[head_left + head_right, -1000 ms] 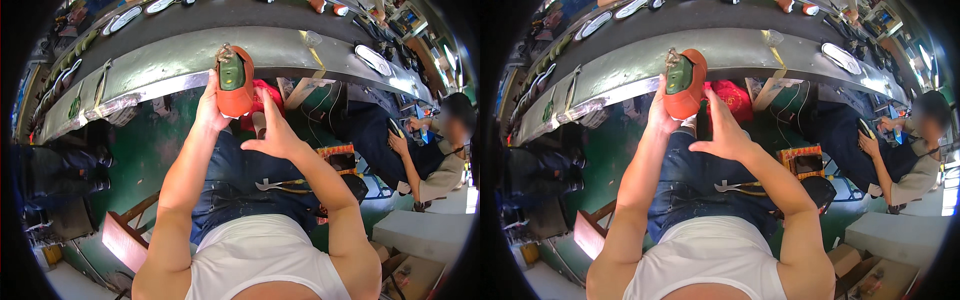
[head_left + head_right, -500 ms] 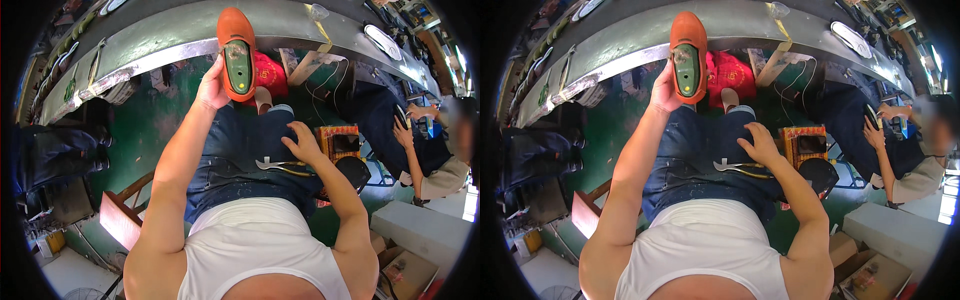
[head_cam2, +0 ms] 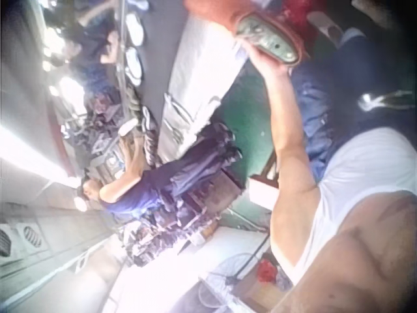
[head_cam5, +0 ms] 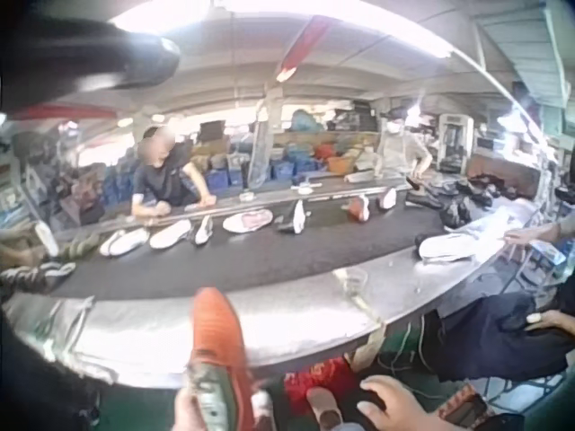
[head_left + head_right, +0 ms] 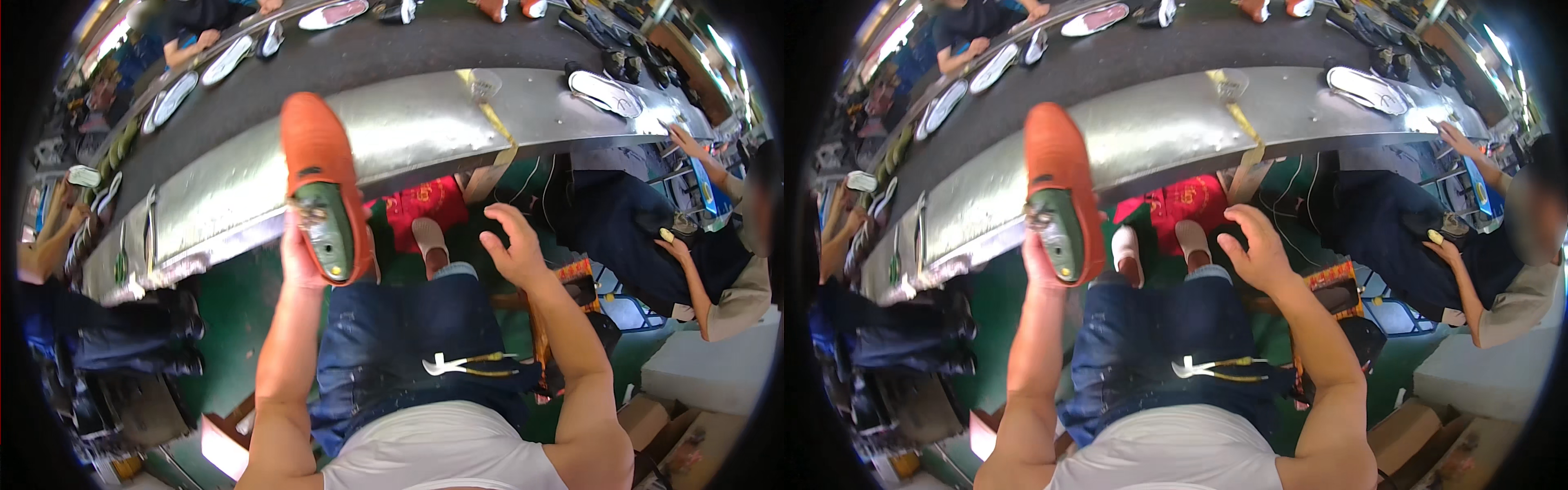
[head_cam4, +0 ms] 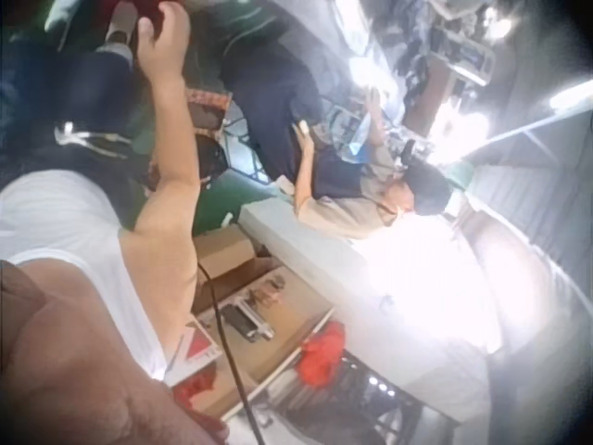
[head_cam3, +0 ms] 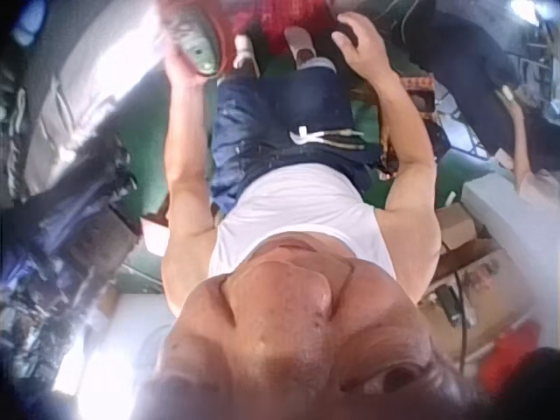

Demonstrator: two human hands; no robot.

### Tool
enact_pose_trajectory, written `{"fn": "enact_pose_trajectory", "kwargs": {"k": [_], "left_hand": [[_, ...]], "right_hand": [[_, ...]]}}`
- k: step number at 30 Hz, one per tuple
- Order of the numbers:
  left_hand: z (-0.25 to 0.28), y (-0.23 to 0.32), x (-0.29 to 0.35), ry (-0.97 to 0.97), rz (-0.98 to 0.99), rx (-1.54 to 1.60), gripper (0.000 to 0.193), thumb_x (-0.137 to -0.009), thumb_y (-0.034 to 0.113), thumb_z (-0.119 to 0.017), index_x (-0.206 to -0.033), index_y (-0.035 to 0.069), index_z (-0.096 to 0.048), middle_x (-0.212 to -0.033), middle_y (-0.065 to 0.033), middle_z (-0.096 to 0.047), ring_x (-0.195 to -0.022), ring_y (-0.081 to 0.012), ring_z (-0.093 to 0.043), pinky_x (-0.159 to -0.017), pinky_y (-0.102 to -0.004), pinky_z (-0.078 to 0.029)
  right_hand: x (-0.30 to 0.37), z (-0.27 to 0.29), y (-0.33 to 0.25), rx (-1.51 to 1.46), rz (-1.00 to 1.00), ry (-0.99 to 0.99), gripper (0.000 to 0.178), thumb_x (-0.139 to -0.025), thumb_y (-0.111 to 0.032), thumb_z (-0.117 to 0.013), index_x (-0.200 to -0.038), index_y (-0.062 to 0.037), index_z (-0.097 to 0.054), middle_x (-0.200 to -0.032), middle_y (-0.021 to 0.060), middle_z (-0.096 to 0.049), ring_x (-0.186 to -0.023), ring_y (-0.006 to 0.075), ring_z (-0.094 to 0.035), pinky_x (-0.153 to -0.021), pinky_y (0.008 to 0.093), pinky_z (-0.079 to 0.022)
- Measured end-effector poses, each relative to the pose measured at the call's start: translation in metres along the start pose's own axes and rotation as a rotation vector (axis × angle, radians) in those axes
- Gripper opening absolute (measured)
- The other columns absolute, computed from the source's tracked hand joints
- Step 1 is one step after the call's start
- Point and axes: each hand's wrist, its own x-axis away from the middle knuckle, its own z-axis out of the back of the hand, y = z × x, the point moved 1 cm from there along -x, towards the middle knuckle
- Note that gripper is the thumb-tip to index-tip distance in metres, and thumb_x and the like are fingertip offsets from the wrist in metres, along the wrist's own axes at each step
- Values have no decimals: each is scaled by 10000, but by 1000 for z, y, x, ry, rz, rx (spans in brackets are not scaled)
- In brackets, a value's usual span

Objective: Manually lasting shoes by pulling the upper over the last and trimming excess material using pliers and a knife.

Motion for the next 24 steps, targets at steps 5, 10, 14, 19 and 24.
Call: {"fn": "enact_pose_trajectory", "kwargs": {"k": [5,10,14,19,24], "left_hand": [[-18,118,-128,-200,83,-211,702,-1002,576,-338,-1437,33,-431,-1382,-221,-528,-1231,-413,-543,-985,-523,-500],[17,218,-249,271,-92,-941,838,-970,686,-335,-1473,19,-393,-1416,-179,-517,-1297,-332,-507,-1047,-489,-425],[15,138,-277,849,-84,-2463,769,-877,413,-700,-1481,50,-393,-1526,-186,-386,-1388,-370,-376,-1149,-449,-308],[109,210,-279,422,-605,-2421,619,-837,167,-726,-1405,78,-497,-1494,-205,-411,-1392,-357,-367,-1142,-424,-333],[81,181,-280,95,-644,-2571,588,-794,81,-727,-1350,72,-535,-1484,-194,-413,-1390,-373,-362,-1141,-456,-326]], "right_hand": [[-71,44,31,62,97,216,324,-914,-168,-665,-1166,17,-580,-1151,197,-622,-1069,356,-615,-927,393,-489],[-141,64,56,124,130,319,288,-916,-135,-644,-1158,10,-587,-1145,208,-626,-1069,381,-613,-923,400,-488],[-197,74,83,162,91,334,242,-920,-148,-632,-1106,5,-615,-1136,192,-638,-1058,372,-620,-910,394,-492],[-314,37,91,105,-5,101,214,-933,-201,-611,-1023,-22,-686,-1014,154,-690,-904,276,-663,-795,349,-509],[-435,-14,139,248,-252,-206,267,-906,-269,-586,-882,-34,-712,-823,193,-685,-832,367,-662,-761,424,-523]]}}
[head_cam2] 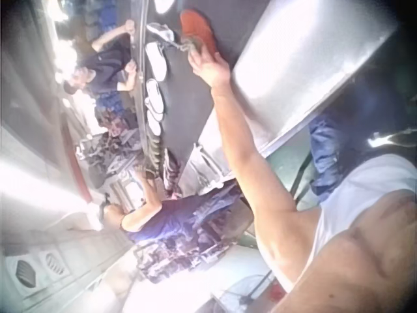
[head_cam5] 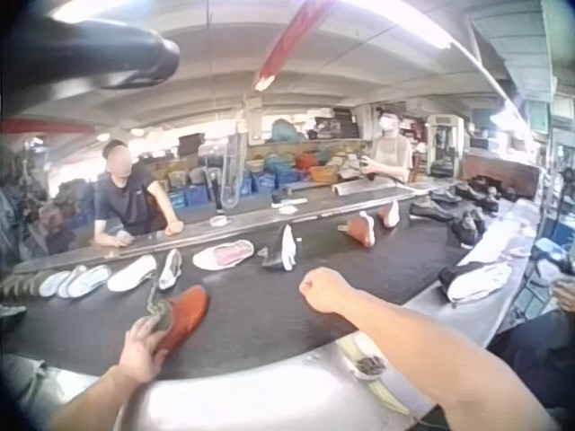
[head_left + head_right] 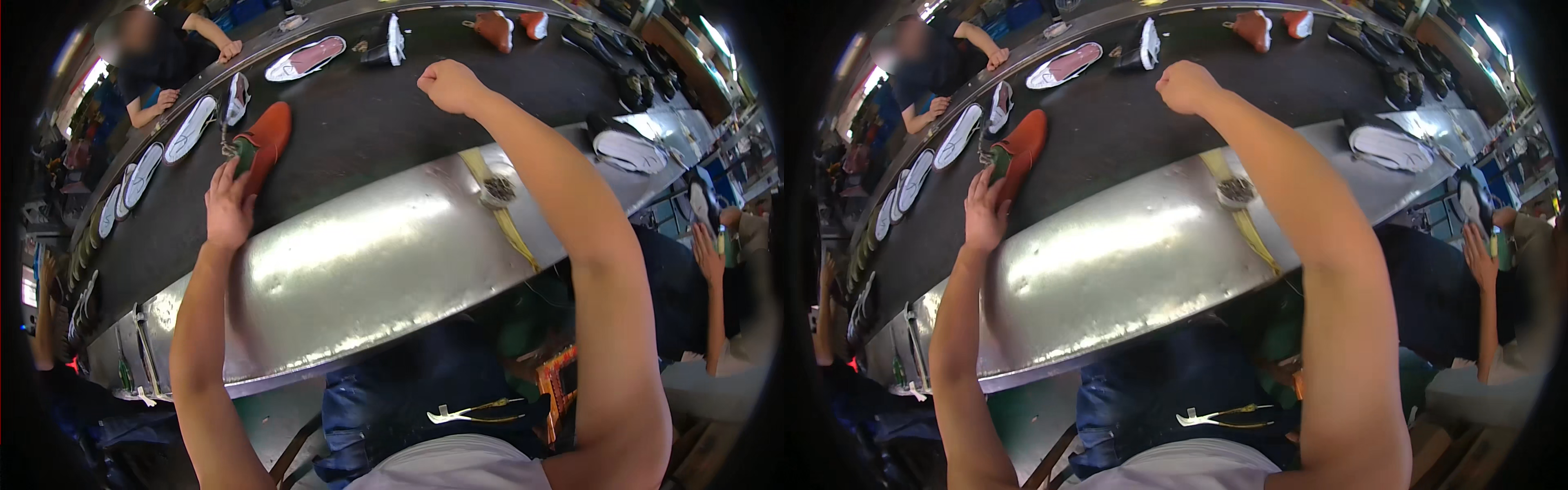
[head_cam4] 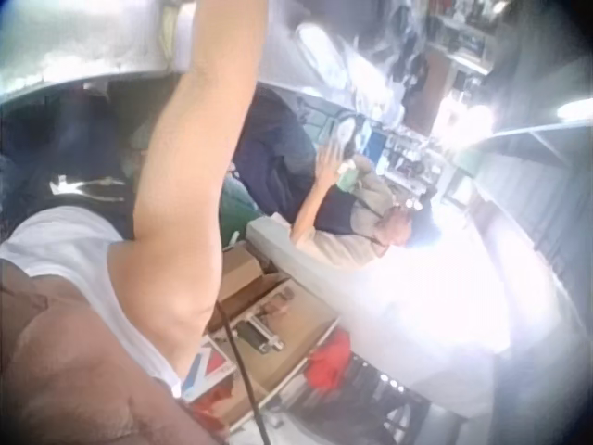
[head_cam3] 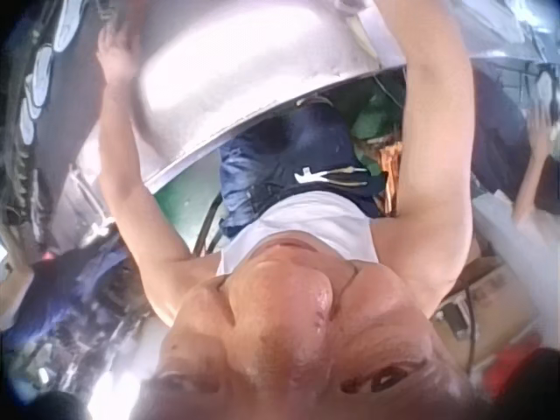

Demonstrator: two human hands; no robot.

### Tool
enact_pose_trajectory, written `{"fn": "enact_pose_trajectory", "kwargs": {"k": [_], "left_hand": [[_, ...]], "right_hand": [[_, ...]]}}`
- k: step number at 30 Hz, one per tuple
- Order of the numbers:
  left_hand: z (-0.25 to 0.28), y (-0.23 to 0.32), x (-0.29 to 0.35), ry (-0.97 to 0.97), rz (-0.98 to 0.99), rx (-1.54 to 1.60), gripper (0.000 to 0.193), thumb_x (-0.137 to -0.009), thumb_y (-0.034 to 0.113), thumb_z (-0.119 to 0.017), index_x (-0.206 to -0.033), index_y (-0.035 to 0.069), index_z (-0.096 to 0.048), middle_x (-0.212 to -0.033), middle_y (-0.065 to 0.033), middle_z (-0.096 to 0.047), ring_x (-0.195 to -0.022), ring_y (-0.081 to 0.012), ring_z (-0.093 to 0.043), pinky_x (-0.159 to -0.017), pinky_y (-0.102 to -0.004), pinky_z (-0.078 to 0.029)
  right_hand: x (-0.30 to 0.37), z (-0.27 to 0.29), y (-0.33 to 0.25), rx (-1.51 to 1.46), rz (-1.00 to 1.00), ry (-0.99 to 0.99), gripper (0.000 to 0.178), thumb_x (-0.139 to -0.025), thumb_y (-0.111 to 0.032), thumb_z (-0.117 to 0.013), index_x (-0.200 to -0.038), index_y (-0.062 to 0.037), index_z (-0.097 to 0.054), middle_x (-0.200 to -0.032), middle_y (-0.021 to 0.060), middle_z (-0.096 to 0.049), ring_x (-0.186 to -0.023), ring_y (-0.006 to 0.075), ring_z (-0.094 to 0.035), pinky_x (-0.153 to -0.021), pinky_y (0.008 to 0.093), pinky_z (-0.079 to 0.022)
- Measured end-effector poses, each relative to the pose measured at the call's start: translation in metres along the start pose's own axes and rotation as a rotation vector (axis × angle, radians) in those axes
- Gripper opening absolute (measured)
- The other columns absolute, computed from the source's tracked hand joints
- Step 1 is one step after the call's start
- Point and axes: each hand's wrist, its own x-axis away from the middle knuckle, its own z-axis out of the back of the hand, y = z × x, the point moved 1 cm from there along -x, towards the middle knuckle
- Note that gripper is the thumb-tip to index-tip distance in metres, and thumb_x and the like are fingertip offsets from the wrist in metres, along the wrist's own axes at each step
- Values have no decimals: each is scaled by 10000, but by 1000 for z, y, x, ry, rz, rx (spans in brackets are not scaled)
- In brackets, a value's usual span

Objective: Manually lasting shoes by pulling the upper over the last and trimming excess material using pliers and a knife.

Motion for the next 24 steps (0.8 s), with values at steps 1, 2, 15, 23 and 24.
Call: {"fn": "enact_pose_trajectory", "kwargs": {"k": [1,2,15,23,24], "left_hand": [[0,8,2,-29,-67,-44,593,-780,52,-724,-1343,72,-537,-1492,-197,-396,-1390,-387,-356,-1142,-469,-322],[0,10,3,-29,-52,-47,593,-780,52,-724,-1343,72,-537,-1492,-197,-396,-1390,-387,-356,-1142,-469,-322],[9,9,5,94,83,235,622,-725,-49,-718,-1308,79,-542,-1475,-208,-376,-1347,-420,-390,-1111,-458,-360],[4,5,10,76,83,194,640,-770,84,-744,-1357,73,-488,-1504,-206,-344,-1390,-440,-328,-1123,-504,-330],[4,3,9,90,80,194,640,-770,84,-744,-1357,73,-488,-1504,-206,-344,-1390,-440,-328,-1123,-504,-330]], "right_hand": [[-24,-14,6,85,-14,8,264,-904,-248,-575,-894,-25,-716,-866,204,-691,-872,374,-666,-785,427,-525],[-47,-29,11,168,-25,18,262,-903,-227,-565,-906,-15,-719,-908,216,-698,-912,381,-671,-809,431,-528],[-175,-120,46,-135,-375,391,435,-898,-414,-644,-967,11,-704,-877,158,-692,-865,288,-673,-748,410,-493],[-146,-109,-12,-207,-163,275,331,-911,-324,-614,-874,-5,-693,-865,166,-702,-832,300,-683,-754,397,-508],[-135,-94,-24,-204,-155,285,331,-911,-324,-614,-874,-5,-693,-865,166,-702,-832,300,-683,-754,397,-508]]}}
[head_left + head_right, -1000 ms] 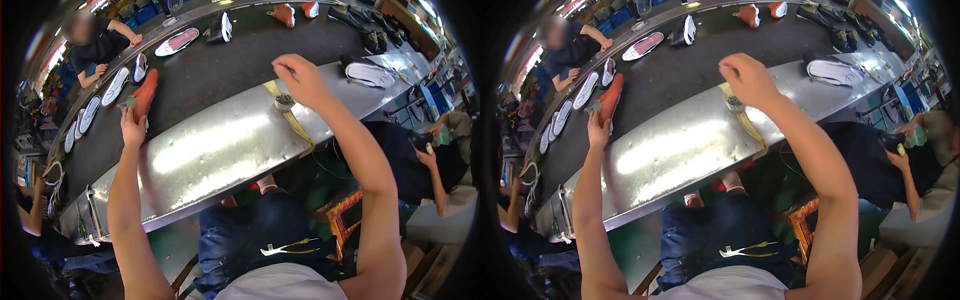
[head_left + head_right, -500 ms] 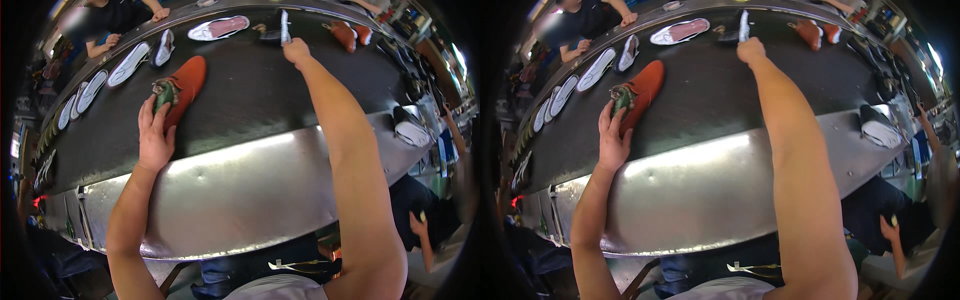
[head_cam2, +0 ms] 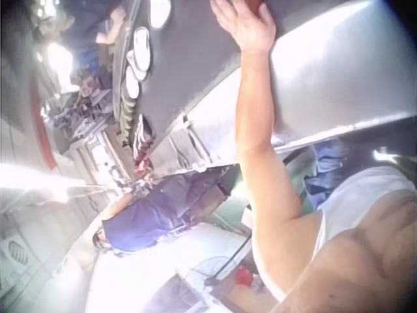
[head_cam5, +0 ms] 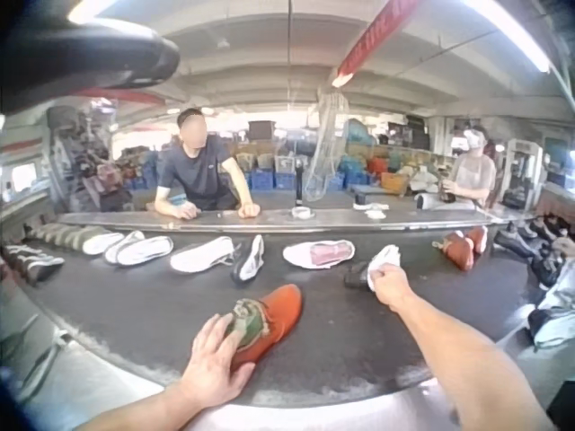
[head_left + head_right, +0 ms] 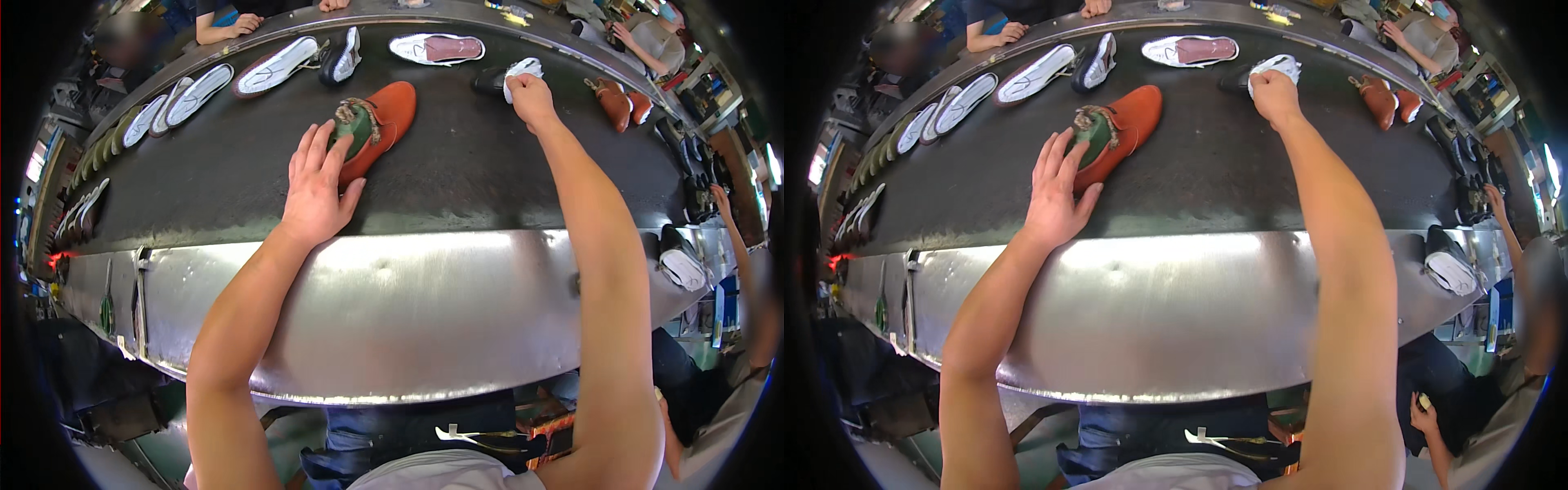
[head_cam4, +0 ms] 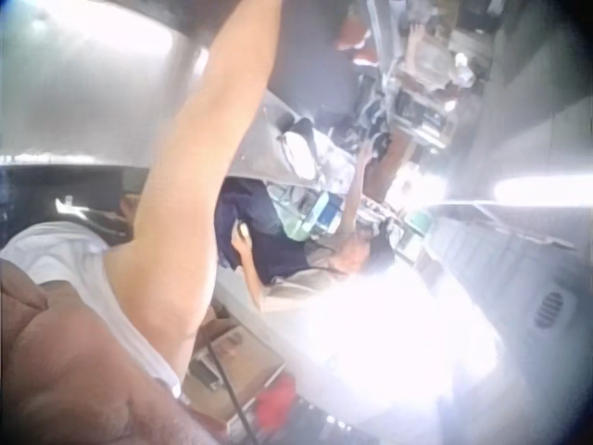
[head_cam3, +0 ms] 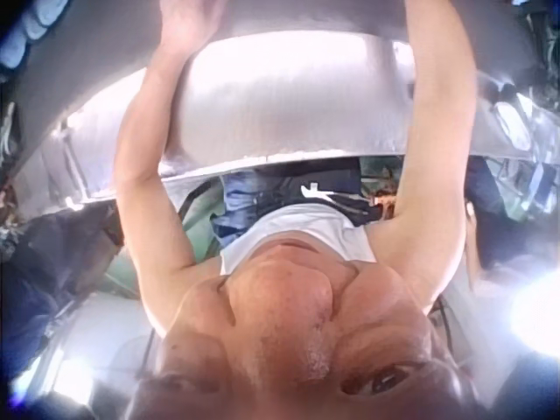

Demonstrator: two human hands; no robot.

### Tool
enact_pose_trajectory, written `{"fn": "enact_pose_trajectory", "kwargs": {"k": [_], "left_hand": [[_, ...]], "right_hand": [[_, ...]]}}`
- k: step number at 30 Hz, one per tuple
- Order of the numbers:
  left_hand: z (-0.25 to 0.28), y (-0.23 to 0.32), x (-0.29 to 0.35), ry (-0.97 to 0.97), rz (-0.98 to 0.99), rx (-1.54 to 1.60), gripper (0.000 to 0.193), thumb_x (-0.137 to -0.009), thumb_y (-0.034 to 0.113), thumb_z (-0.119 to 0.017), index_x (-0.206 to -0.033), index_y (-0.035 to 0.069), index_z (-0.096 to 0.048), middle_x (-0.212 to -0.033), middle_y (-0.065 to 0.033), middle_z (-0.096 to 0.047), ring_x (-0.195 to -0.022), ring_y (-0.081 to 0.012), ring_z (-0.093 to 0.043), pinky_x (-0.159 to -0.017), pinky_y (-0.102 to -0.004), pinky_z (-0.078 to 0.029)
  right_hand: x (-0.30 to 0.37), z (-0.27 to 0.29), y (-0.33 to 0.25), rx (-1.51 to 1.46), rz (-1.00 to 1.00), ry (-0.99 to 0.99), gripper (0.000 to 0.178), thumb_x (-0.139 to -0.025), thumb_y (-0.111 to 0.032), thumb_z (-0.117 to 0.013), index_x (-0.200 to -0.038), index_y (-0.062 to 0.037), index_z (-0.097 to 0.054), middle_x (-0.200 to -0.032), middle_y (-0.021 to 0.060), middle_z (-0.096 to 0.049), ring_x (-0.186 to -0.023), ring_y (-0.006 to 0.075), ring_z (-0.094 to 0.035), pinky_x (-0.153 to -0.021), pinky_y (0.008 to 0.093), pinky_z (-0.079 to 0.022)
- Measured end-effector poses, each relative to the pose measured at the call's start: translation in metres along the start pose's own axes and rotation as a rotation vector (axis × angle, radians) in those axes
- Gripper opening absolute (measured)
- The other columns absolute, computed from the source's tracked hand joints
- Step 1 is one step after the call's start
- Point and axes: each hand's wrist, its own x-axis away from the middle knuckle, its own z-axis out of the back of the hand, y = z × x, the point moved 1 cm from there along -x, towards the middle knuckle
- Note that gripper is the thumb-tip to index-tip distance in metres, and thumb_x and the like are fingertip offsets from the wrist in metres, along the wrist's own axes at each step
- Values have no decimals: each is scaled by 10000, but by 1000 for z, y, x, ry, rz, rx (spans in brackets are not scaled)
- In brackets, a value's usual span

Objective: Manually lasting shoes by pulling the upper over the last and trimming excess material using pliers and a knife.

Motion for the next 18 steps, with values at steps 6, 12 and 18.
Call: {"fn": "enact_pose_trajectory", "kwargs": {"k": [6,12,18], "left_hand": [[27,31,25,125,99,116,980,-773,257,-804,-1502,-40,-220,-1575,-276,-182,-1475,-449,-143,-1180,-523,-185],[114,136,101,286,-98,133,1243,-595,242,-899,-1533,-27,-129,-1558,-305,-196,-1448,-494,-169,-1152,-580,-196],[143,169,197,362,-172,322,1232,-559,93,-866,-1536,-25,-125,-1373,-256,-499,-1182,-432,-549,-983,-492,-441]], "right_hand": [[109,110,-84,-809,50,-519,264,-1015,-258,-513,-1104,-34,-620,-1024,85,-687,-878,191,-667,-762,345,-544],[267,167,-118,-1367,-127,-414,275,-1032,-208,-450,-1115,22,-574,-1073,134,-660,-958,231,-656,-846,377,-536],[380,197,-93,-1324,27,-666,256,-1037,-230,-500,-1045,17,-566,-962,63,-601,-898,142,-593,-847,295,-498]]}}
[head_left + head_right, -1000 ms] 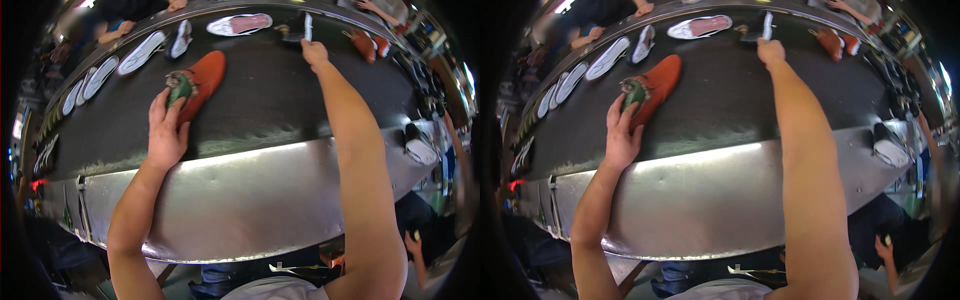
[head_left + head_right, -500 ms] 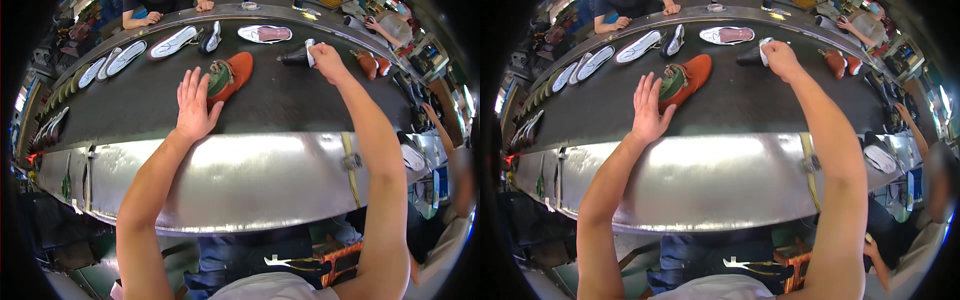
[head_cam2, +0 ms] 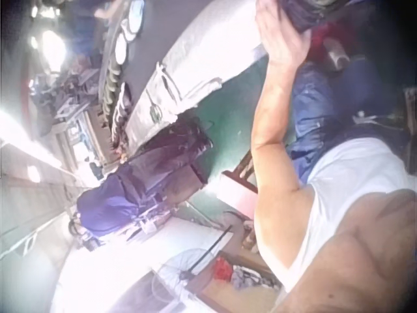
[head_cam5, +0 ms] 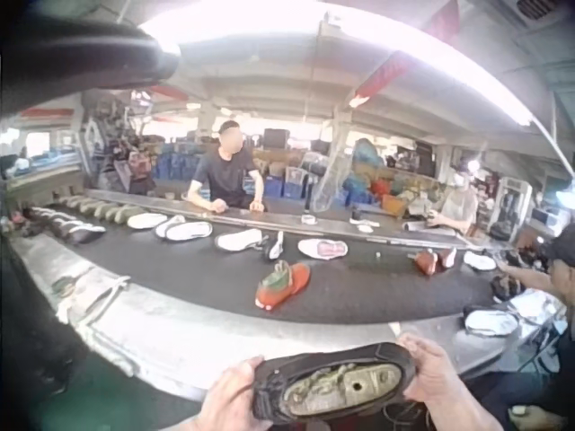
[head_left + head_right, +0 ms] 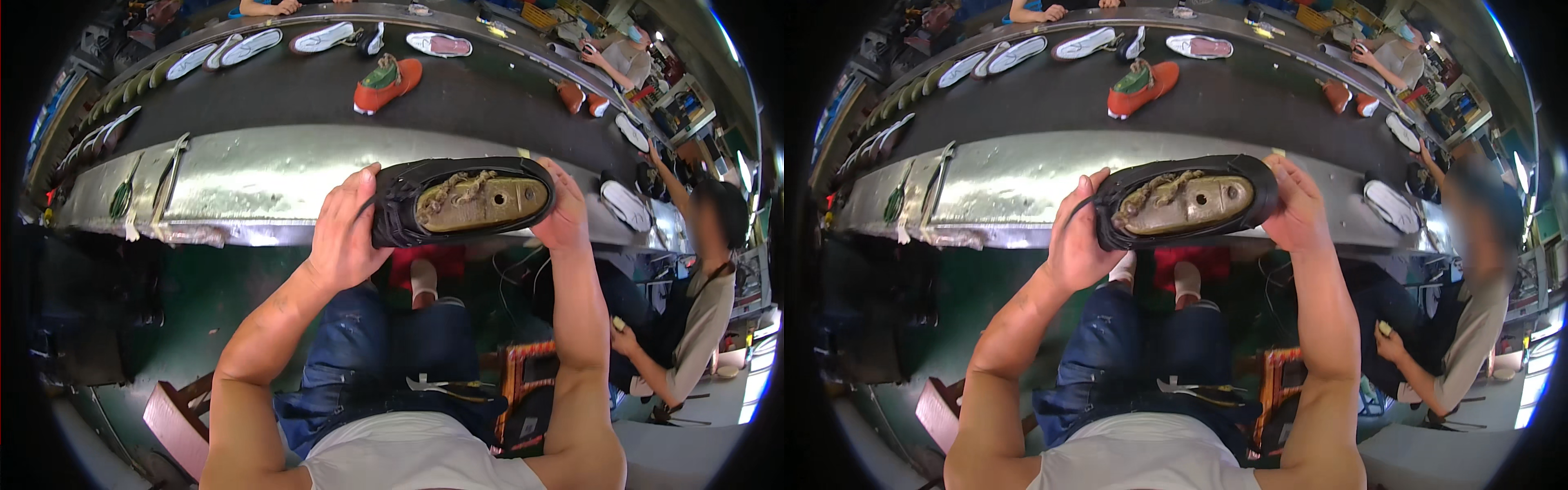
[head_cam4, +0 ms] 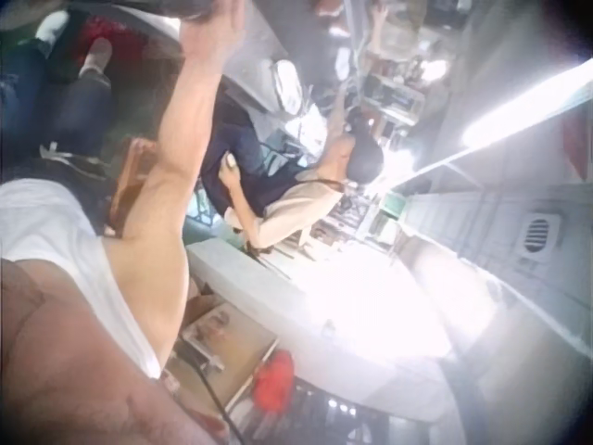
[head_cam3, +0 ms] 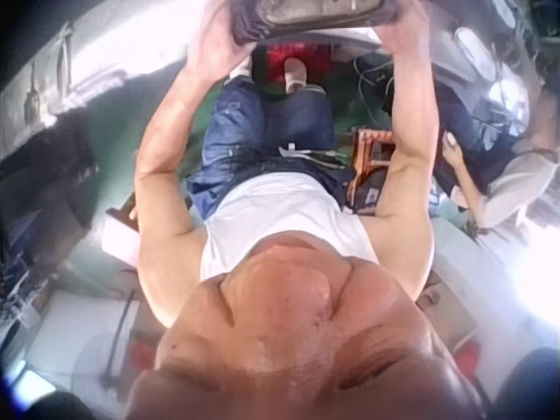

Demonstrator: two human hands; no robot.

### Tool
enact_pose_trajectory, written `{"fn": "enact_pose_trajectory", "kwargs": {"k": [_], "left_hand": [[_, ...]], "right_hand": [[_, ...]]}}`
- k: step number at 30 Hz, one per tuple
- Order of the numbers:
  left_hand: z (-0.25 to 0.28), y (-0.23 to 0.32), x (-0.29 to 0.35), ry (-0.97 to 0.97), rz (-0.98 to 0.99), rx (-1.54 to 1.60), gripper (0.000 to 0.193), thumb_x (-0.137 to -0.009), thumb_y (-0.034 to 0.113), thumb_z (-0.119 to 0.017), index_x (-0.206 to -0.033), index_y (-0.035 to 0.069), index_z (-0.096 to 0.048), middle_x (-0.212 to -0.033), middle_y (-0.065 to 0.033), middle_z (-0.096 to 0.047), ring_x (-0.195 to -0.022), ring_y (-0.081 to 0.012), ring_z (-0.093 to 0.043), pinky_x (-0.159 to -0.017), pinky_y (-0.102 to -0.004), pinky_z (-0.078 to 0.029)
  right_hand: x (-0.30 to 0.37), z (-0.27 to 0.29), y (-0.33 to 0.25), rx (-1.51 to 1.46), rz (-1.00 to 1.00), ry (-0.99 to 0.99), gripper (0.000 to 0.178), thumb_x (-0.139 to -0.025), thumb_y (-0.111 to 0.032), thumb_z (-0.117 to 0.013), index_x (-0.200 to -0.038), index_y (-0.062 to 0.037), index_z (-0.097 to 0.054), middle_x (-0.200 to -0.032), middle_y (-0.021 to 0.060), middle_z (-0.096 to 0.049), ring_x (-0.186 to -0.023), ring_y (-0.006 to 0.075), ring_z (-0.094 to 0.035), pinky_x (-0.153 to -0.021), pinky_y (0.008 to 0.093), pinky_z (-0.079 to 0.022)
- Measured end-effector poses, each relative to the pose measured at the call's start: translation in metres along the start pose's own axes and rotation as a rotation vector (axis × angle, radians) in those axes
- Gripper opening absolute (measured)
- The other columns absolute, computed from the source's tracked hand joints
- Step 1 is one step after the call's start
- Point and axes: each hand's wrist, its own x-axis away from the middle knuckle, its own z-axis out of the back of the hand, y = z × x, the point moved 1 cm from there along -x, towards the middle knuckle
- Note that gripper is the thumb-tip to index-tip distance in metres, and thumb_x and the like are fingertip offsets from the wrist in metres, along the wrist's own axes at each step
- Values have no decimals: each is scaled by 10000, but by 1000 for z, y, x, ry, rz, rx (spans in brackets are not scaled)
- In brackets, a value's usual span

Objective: Manually lasting shoes by pulling the upper over the last and trimming excess material using pliers and a knife.

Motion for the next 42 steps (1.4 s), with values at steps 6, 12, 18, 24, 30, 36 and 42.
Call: {"fn": "enact_pose_trajectory", "kwargs": {"k": [6,12,18,24,30,36,42], "left_hand": [[36,83,72,-540,659,814,1314,-633,95,-874,-1554,1,60,-1453,-239,-442,-1287,-386,-509,-1104,-412,-358],[21,120,176,-722,977,1547,1221,-697,221,-868,-1560,-24,-40,-1575,-163,-276,-1461,-270,-256,-1177,-396,-222],[-6,101,190,-446,721,696,1158,-776,473,-802,-1548,-40,-107,-1610,-226,-153,-1498,-286,-156,-1173,-415,-245],[-5,101,170,-388,895,1094,844,-834,123,-793,-1517,57,-302,-1346,-112,-522,-1187,-196,-534,-1037,-352,-434],[9,108,175,-397,924,1168,764,-917,190,-715,-1524,85,-263,-1303,-93,-531,-1204,-188,-503,-1054,-344,-398],[9,94,184,-408,900,1160,627,-997,319,-594,-1507,108,-296,-1273,-79,-548,-1227,-172,-467,-1073,-329,-357],[-2,85,180,-513,939,1137,578,-1028,355,-514,-1504,100,-307,-1412,-99,-462,-1315,-196,-404,-1131,-339,-279]], "right_hand": [[100,-19,50,-199,-35,108,664,-1023,-542,-378,-1459,-41,-384,-1363,139,-551,-1277,257,-530,-1089,428,-414],[161,-52,96,123,-154,103,738,-829,-102,-766,-1465,-20,-402,-1203,58,-625,-1087,162,-603,-990,317,-473],[208,-61,169,678,-310,-1,644,-907,-145,-707,-1460,-6,-407,-1219,104,-625,-1117,145,-569,-982,300,-453],[235,-60,145,920,-238,-212,605,-930,-348,-659,-1356,40,-473,-1294,219,-565,-1166,306,-576,-1007,378,-446],[348,-51,140,1545,-481,-560,750,-688,-329,-853,-1267,-11,-499,-1260,209,-507,-1188,389,-516,-950,441,-490],[330,-35,95,1154,-792,-350,474,-796,-196,-745,-1197,-12,-572,-1044,234,-641,-985,347,-651,-864,416,-508],[300,-73,99,581,-969,-86,288,-966,-139,-584,-1214,5,-556,-1076,70,-663,-953,110,-630,-808,265,-505]]}}
